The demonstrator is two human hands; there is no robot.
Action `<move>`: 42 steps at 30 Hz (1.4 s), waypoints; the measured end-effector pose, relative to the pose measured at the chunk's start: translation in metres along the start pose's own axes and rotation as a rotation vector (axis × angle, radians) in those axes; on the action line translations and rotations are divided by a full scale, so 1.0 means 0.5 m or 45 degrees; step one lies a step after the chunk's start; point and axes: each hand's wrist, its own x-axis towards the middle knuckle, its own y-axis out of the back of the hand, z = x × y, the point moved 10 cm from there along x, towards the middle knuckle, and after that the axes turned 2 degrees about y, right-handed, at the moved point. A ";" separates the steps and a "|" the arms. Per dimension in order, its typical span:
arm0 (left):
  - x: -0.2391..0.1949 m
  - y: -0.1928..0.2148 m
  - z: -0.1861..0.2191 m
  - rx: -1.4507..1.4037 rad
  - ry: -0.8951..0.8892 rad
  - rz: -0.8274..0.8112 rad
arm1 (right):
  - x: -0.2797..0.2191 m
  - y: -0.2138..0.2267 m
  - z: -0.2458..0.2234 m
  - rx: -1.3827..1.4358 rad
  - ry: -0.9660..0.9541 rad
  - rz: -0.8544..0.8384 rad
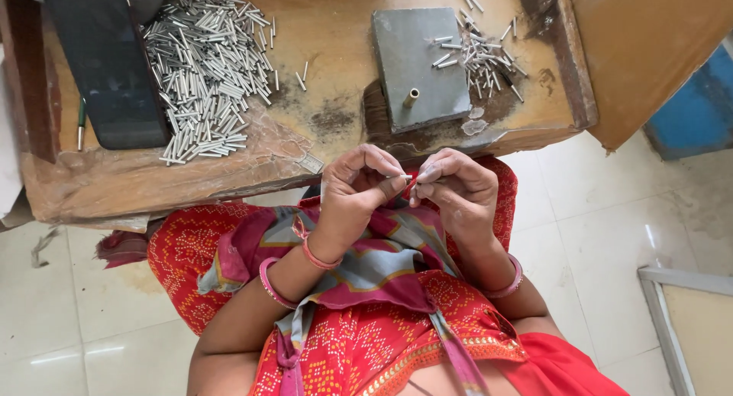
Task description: The recorder is assembling small cylindrical metal pins and components at a workshop bench.
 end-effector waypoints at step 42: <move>0.010 0.008 -0.028 0.273 0.004 0.048 | -0.001 0.047 0.089 0.076 -0.210 0.036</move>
